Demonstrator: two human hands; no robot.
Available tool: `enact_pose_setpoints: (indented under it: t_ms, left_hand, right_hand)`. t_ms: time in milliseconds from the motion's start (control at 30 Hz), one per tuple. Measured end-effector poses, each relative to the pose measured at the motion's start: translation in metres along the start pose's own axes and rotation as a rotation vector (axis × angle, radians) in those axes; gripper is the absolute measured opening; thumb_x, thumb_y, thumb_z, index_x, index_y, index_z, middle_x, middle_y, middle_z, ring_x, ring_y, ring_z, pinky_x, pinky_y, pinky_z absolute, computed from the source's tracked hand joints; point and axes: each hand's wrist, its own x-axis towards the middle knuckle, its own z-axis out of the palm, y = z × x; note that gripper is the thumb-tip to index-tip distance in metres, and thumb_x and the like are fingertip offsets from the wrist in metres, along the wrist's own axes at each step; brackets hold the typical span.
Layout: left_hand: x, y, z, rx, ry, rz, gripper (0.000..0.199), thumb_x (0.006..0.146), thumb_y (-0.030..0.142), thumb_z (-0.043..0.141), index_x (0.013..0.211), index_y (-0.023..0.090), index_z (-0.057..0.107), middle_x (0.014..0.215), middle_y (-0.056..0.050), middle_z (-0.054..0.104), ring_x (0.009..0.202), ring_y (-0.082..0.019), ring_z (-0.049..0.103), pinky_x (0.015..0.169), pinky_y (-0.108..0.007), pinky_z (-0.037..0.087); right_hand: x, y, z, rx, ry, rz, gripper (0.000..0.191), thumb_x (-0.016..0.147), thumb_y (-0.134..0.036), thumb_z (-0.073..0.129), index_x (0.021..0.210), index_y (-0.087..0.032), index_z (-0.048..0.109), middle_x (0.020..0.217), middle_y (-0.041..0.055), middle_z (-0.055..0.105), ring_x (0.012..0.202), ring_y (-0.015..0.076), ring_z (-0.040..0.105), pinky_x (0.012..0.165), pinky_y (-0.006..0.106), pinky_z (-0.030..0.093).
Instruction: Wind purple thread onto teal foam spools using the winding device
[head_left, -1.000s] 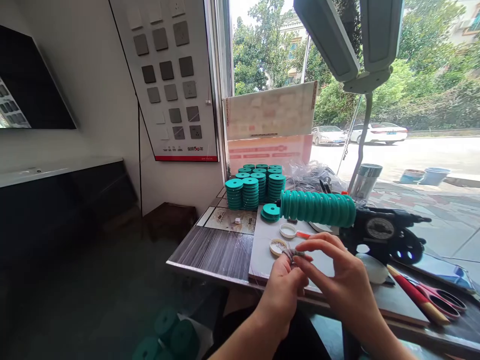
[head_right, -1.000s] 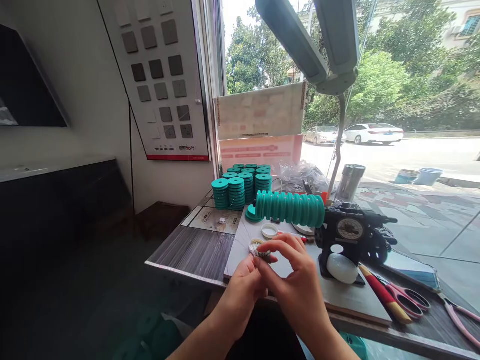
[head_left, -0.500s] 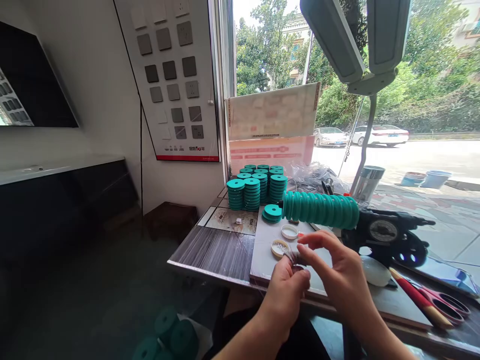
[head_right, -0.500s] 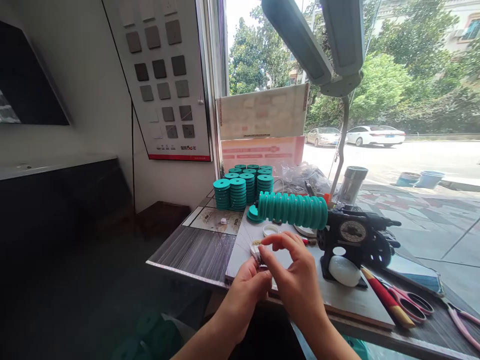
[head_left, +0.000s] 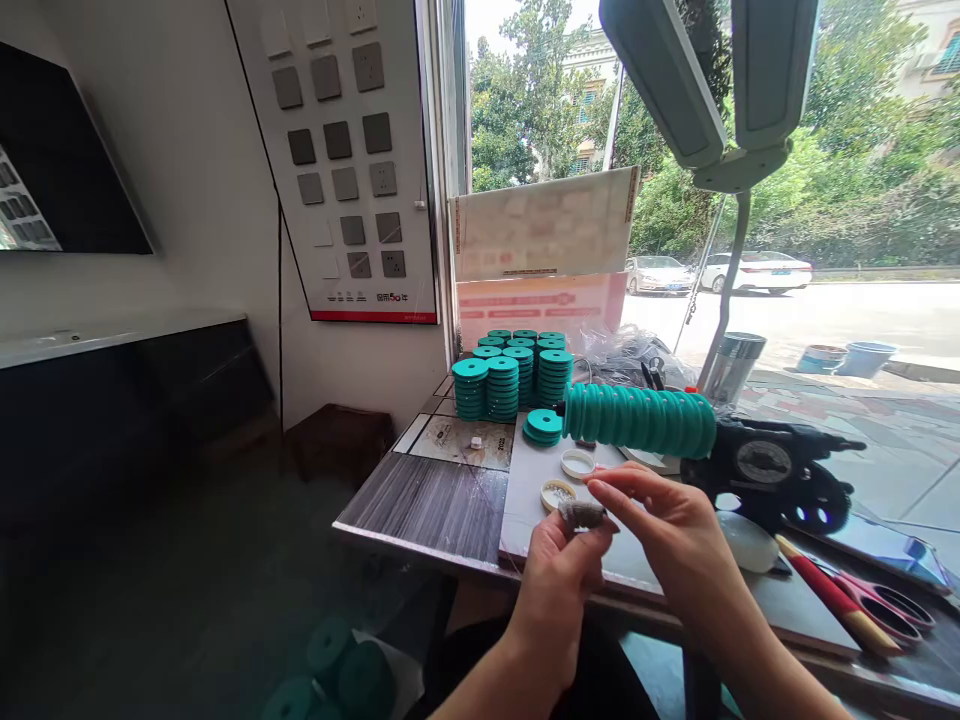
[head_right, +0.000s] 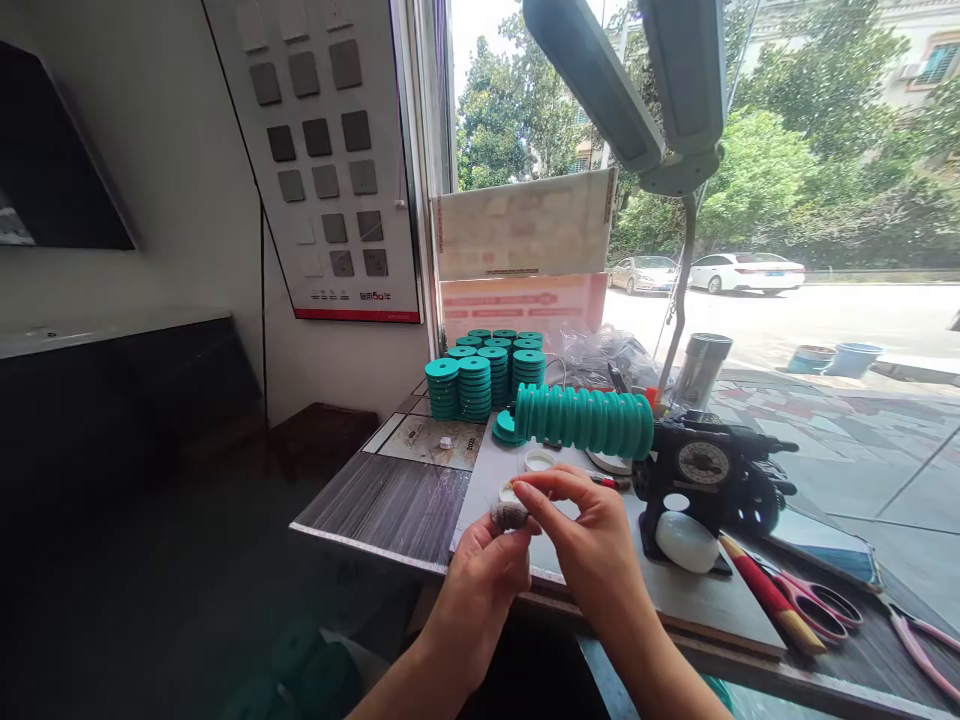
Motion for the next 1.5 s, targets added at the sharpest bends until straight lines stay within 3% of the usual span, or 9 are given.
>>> enact_pose_setpoints:
  t_ms: [167, 333, 400, 533, 700, 800, 1000, 1133, 1500]
  left_hand:
    - [-0.001, 0.003, 0.001, -0.114, 0.053, 0.011, 0.023, 0.063, 0.031, 0.067, 0.077, 0.014, 0.058, 0.058, 0.005, 0.038, 0.053, -0.003, 0.025, 0.056, -0.019, 0.022]
    - [0.001, -0.001, -0.002, -0.044, 0.081, 0.026, 0.027, 0.067, 0.037, 0.064, 0.076, 0.013, 0.055, 0.050, 0.008, 0.024, 0.050, -0.003, 0.018, 0.053, -0.020, 0.018]
    - [0.001, -0.003, -0.002, -0.035, 0.056, 0.041, 0.026, 0.068, 0.034, 0.065, 0.079, 0.014, 0.054, 0.053, 0.007, 0.028, 0.051, -0.003, 0.019, 0.053, -0.019, 0.018]
    - [0.002, -0.004, 0.000, -0.063, 0.012, 0.059, 0.025, 0.068, 0.029, 0.066, 0.084, 0.013, 0.055, 0.062, 0.005, 0.041, 0.054, -0.002, 0.025, 0.056, -0.018, 0.022]
    - [0.002, -0.006, -0.002, -0.054, 0.078, -0.002, 0.028, 0.067, 0.034, 0.065, 0.083, 0.013, 0.056, 0.052, 0.007, 0.030, 0.050, -0.003, 0.021, 0.054, -0.019, 0.019]
    - [0.002, -0.007, -0.004, -0.062, 0.099, -0.016, 0.029, 0.065, 0.037, 0.066, 0.078, 0.014, 0.055, 0.050, 0.007, 0.028, 0.050, -0.003, 0.021, 0.054, -0.020, 0.018]
    - [0.002, -0.005, -0.002, 0.026, -0.008, 0.000, 0.028, 0.069, 0.037, 0.064, 0.080, 0.013, 0.055, 0.054, 0.007, 0.023, 0.052, -0.004, 0.015, 0.053, -0.022, 0.013]
    - [0.003, -0.006, -0.002, 0.071, -0.040, -0.021, 0.033, 0.072, 0.042, 0.060, 0.088, 0.014, 0.054, 0.057, 0.007, 0.022, 0.053, -0.004, 0.013, 0.053, -0.023, 0.010]
    - [0.003, -0.009, -0.001, 0.135, -0.028, -0.049, 0.027, 0.071, 0.038, 0.060, 0.079, 0.013, 0.054, 0.055, 0.006, 0.023, 0.053, -0.004, 0.014, 0.055, -0.025, 0.010]
  right_hand:
    - [0.001, -0.001, -0.003, 0.149, -0.056, 0.130, 0.038, 0.055, -0.051, 0.069, 0.068, -0.015, 0.067, 0.073, 0.0051, 0.064, 0.070, 0.0124, 0.056, 0.065, 0.022, 0.046]
    - [0.002, -0.002, -0.002, 0.192, -0.031, 0.158, 0.036, 0.053, -0.049, 0.071, 0.067, -0.016, 0.068, 0.068, 0.0040, 0.063, 0.068, 0.0116, 0.056, 0.065, 0.021, 0.046]
    - [0.002, -0.002, -0.002, 0.195, -0.015, 0.167, 0.036, 0.052, -0.048, 0.071, 0.069, -0.016, 0.068, 0.071, 0.0047, 0.064, 0.071, 0.0123, 0.057, 0.067, 0.022, 0.047]
    - [0.001, -0.003, -0.002, 0.167, -0.021, 0.141, 0.038, 0.055, -0.049, 0.069, 0.071, -0.015, 0.067, 0.075, 0.0062, 0.065, 0.071, 0.0129, 0.057, 0.066, 0.022, 0.047]
    - [-0.003, -0.002, -0.005, 0.103, 0.037, 0.004, 0.043, 0.063, -0.049, 0.063, 0.092, -0.017, 0.063, 0.082, 0.0049, 0.063, 0.071, 0.0108, 0.057, 0.064, 0.020, 0.047]
    - [-0.004, 0.002, -0.009, 0.067, 0.130, -0.018, 0.039, 0.064, -0.050, 0.061, 0.084, -0.016, 0.060, 0.078, 0.0041, 0.061, 0.069, 0.0098, 0.055, 0.061, 0.018, 0.046]
    - [-0.005, 0.007, -0.009, -0.033, -0.116, -0.002, 0.038, 0.063, -0.052, 0.061, 0.071, -0.015, 0.064, 0.080, 0.0046, 0.060, 0.077, 0.0135, 0.055, 0.072, 0.024, 0.045]
    - [-0.004, 0.005, -0.004, -0.100, -0.175, -0.030, 0.036, 0.063, -0.052, 0.061, 0.075, -0.018, 0.067, 0.088, 0.0046, 0.058, 0.090, 0.0161, 0.052, 0.081, 0.027, 0.041]
    - [0.002, -0.010, 0.012, -0.165, -0.238, -0.070, 0.028, 0.066, -0.046, 0.060, 0.067, -0.019, 0.066, 0.075, 0.0026, 0.054, 0.079, 0.0124, 0.048, 0.077, 0.026, 0.035]
